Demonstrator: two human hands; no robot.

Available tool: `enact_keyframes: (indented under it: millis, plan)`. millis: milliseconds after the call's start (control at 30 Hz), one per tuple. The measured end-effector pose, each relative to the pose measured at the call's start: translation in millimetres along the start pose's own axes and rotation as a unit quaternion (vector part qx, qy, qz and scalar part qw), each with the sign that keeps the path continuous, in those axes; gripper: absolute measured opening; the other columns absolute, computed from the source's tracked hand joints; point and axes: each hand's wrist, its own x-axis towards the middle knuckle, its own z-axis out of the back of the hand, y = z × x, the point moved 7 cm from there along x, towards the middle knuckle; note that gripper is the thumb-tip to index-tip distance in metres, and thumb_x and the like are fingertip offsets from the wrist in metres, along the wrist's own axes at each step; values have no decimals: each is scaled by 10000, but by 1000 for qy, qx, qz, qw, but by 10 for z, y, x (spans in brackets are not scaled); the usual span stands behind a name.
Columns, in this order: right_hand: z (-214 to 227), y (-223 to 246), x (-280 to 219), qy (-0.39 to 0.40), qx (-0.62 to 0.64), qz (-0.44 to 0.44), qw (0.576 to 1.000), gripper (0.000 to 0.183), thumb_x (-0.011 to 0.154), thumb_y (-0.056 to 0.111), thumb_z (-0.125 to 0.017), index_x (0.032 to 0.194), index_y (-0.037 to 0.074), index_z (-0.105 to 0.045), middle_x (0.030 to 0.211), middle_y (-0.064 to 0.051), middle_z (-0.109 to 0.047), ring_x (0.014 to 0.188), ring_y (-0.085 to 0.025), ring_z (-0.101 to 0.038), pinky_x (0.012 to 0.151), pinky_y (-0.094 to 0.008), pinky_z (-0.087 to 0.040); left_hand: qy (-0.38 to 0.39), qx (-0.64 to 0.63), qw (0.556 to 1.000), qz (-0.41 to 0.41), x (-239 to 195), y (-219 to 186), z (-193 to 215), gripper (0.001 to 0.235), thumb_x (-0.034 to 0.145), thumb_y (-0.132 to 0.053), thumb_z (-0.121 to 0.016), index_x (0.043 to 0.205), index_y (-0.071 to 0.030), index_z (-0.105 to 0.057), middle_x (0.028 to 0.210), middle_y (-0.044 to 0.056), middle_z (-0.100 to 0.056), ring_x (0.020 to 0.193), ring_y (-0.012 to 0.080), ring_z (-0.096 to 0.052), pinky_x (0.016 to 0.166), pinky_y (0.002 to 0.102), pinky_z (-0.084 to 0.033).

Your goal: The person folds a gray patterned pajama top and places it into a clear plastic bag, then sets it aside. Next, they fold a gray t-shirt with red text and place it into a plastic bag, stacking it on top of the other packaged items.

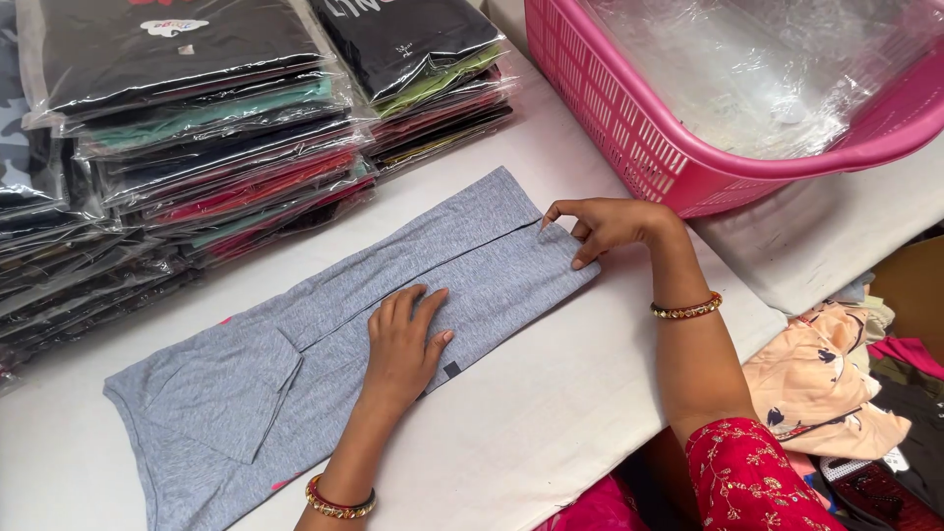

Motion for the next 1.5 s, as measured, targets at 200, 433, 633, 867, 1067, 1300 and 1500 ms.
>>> enact_keyframes:
  millis: [200, 433, 633, 867, 1067, 1300, 1500]
  plan:
    - [41, -263, 96, -38, 33, -43, 998, 573, 767, 91, -846, 1268, 63, -569, 728, -57, -683, 676, -139, -637, 617, -310, -524, 27, 47, 998, -13, -8, -19, -78, 666, 881, -390, -682, 1488, -211, -476, 1540, 169, -383, 1446, 342, -309, 1161, 567, -210]
    - [243, 72, 195, -315, -50, 46, 947, 531, 779, 220, -876, 1238, 72, -655, 853, -82, -736, 792, -235, -719, 723, -374, -562, 64, 94, 993, -8, -35, 33, -224, 624, 963, -481, -535, 1537, -274, -406, 1630, 117, -273, 1513, 315, -189, 1173, 618, -113]
    - [155, 309, 272, -358, -75, 16, 931, 765, 670, 252, -918, 1349, 99, -601, 982, -161, -724, 888, -313, -716, 784, -412, -569, 73, 101, 992, 10, -9, 29, -221, 616, 958, -486, -529, 1528, -284, -410, 1636, 116, -257, 1522, 313, -165, 1185, 615, -91]
    - [110, 140, 343, -304, -54, -118, 944, 629, 719, 463, -895, 1186, 81, -716, 971, -126, -750, 873, -269, -723, 770, -395, -556, 70, 53, 995, 38, 49, -91, -210, 559, 943, -425, -573, 1468, -258, -480, 1606, 121, -305, 1530, 301, -160, 1216, 583, -77]
    - [123, -134, 499, -309, -26, -94, 946, 542, 777, 486, -848, 1067, 35, -769, 874, -106, -758, 811, -245, -732, 721, -382, -550, 27, -428, 901, 68, 491, -415, -609, 595, 1007, -330, -542, 1557, -144, -409, 1638, 114, -399, 1553, 268, -321, 1258, 440, -270]
    - [154, -46, 416, -302, 1, -85, 950, 529, 769, 444, -834, 1123, 69, -718, 864, -136, -766, 788, -250, -745, 701, -390, -564, 4, -737, 647, 195, 954, -467, -1224, 667, 1043, -408, -389, 1624, -139, -199, 1676, 107, -291, 1542, 236, -276, 1233, 421, -261]
    - [60, 241, 368, -291, -97, -95, 947, 479, 805, 430, -842, 1003, 6, -741, 928, -180, -763, 848, -318, -745, 767, -423, -561, -42, -754, 613, 232, 885, -333, -1274, 694, 1038, -463, -372, 1622, -149, -166, 1657, 148, -304, 1535, 273, -311, 1239, 450, -289]
